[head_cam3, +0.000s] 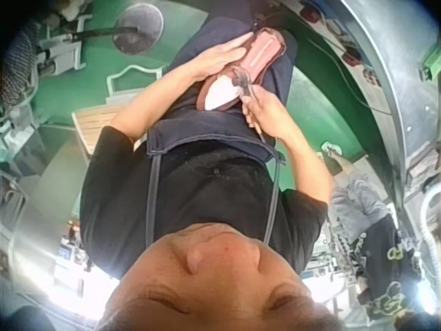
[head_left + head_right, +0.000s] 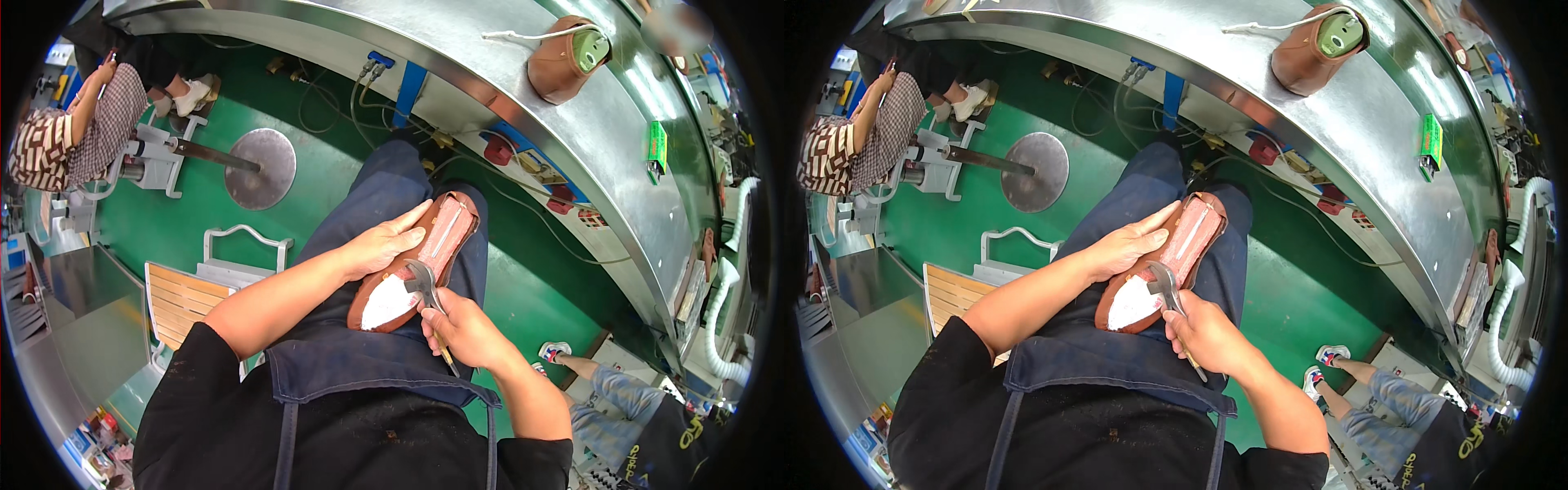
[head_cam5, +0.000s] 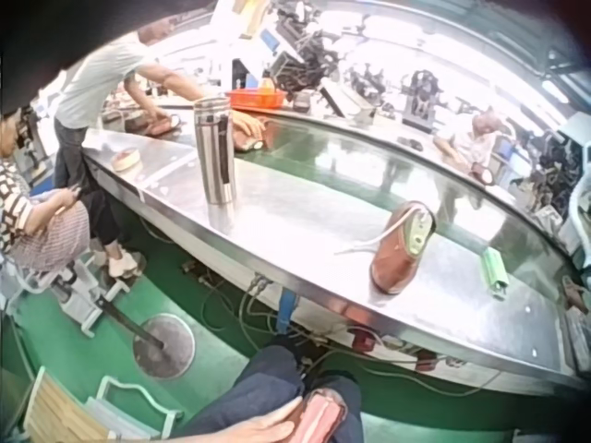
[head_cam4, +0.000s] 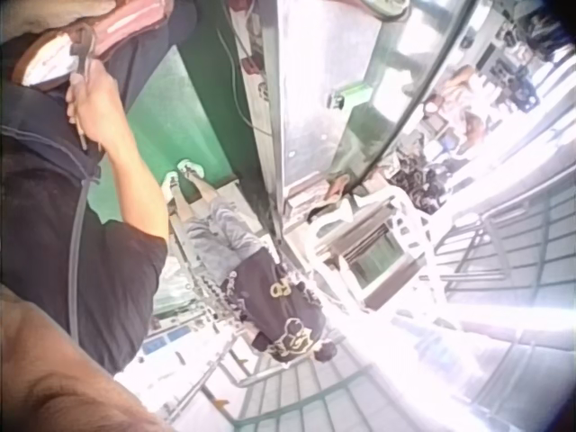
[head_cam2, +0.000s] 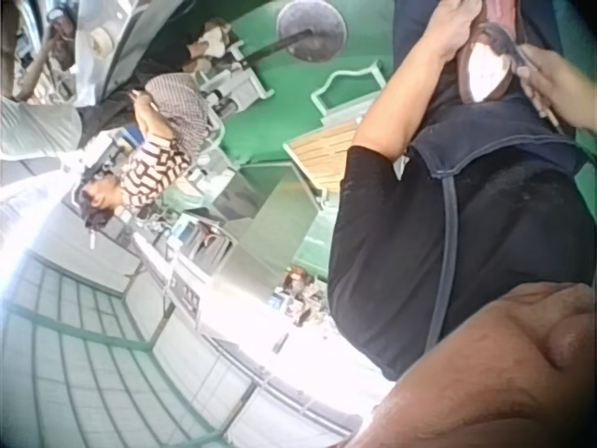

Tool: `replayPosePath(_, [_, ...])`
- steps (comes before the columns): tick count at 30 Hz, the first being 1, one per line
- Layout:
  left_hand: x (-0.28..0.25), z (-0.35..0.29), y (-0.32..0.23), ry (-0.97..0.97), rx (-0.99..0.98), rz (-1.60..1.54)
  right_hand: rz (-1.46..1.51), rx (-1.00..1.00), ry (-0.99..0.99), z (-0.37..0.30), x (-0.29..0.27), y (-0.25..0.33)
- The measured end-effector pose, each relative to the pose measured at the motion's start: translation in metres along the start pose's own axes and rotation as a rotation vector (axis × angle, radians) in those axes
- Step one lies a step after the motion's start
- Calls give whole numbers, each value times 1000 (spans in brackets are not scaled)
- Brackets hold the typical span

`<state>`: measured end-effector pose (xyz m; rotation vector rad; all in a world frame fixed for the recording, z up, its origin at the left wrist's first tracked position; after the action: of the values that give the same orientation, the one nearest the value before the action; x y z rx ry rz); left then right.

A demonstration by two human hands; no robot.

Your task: Using a specialty cutting tool to trim and refine the edges of shoe components on a last.

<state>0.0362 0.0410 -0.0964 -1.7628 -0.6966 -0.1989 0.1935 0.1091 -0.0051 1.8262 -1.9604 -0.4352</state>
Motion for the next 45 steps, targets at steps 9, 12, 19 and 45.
replayPosePath(9, [-7, 13, 9, 44, 12, 369, 132, 75, 284, 3, -22, -2])
replayPosePath(12, [-4, 12, 2, 12, 40, 536, -261, -82, 127, -16, -54, 19])
replayPosePath(19, [8, 3, -23, -59, -90, 901, -1020, -71, -459, 0, -83, 85])
replayPosePath(45, [27, -26, -35, -170, 315, 1377, -1042, -350, -611, 8, -61, 92])
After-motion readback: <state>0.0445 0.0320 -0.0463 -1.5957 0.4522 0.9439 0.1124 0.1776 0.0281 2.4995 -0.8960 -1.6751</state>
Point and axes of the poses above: each hand's wrist, its own z-axis towards the middle knuckle, its own x-axis out of the palm, y = z × x, the point moved 6 cm from there along z, towards the middle knuckle, and after that the axes turned 7 degrees about x, right-handed, at the moved point
